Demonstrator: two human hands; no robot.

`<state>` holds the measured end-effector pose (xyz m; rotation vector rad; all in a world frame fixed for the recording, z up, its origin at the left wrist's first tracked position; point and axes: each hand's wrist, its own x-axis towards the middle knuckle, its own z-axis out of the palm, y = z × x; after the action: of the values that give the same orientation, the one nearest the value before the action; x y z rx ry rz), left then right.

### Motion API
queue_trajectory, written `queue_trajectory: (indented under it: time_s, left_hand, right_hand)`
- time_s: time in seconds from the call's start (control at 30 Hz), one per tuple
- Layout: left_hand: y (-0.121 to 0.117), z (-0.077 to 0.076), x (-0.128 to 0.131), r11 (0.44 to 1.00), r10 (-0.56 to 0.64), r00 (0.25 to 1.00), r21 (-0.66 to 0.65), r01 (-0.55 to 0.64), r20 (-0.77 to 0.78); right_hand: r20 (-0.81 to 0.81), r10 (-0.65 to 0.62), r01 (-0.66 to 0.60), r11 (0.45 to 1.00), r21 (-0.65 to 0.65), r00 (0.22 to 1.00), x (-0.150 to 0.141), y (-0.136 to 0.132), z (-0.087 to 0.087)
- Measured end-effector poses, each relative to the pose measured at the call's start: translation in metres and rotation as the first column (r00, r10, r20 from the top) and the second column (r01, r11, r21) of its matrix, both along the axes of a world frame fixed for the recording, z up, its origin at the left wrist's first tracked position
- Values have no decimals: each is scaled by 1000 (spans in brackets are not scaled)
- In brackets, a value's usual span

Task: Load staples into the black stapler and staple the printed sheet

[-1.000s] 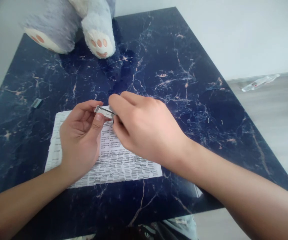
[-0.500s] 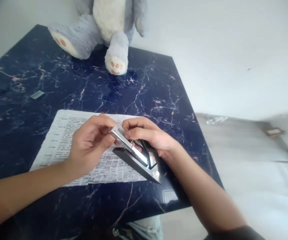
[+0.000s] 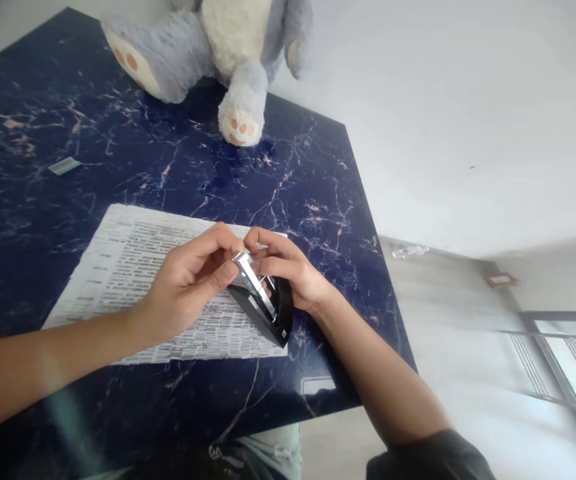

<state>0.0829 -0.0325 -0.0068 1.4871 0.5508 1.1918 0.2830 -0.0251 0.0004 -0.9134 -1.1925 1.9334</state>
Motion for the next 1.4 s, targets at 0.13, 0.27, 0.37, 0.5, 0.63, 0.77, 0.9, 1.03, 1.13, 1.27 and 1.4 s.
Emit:
queue_trajectory:
  time_s: [0.13, 0.27, 0.37, 0.5, 0.63, 0.77, 0.9, 1.03, 1.13, 1.27, 1.4]
  left_hand:
    - [-2, -1, 0, 1000, -7, 1000, 13, 7, -6]
    - [-4, -3, 1, 999, 33, 999, 21, -32, -22]
    - [-3, -4, 1, 998, 54, 998, 17, -53, -40]
    - [-1, -3, 2, 998, 69, 996, -11, -70, -48]
    - [-1, -3, 2, 993, 11, 999, -117, -15, -35]
    - [-2, -4, 3, 987, -7, 1000, -163, 3, -20]
    - [-1, -5, 3, 982, 24, 999, -187, -29, -26]
    - [-1, -5, 3, 980, 36, 999, -194, -43, -40]
    - [0, -4, 4, 976, 42, 998, -213, -50, -43]
    - [0, -3, 5, 970, 55, 998, -237, -59, -21]
    - [2, -4, 6, 973, 52, 999, -224, -48, 14]
  right_hand:
    - [17, 10, -12, 998, 67, 1000, -1, 1, 7]
    - [153, -154, 107, 954, 280, 976, 1, 4, 13]
    - [201, -394, 272, 849, 453, 897, 2, 3, 17]
    - [170, -603, 383, 673, 633, 779, -2, -3, 26]
    - [59, -595, 424, 634, 647, 802, -5, -10, 30]
    - [68, -528, 378, 686, 622, 847, -6, -14, 27]
    - [87, -530, 379, 702, 603, 844, -7, -15, 25]
    - [115, -519, 358, 718, 597, 847, -8, -17, 27]
    - [127, -523, 355, 718, 599, 843, -8, -18, 29]
    - [115, -529, 360, 705, 611, 841, -9, -19, 30]
    - [121, -526, 352, 705, 616, 842, -9, -19, 30]
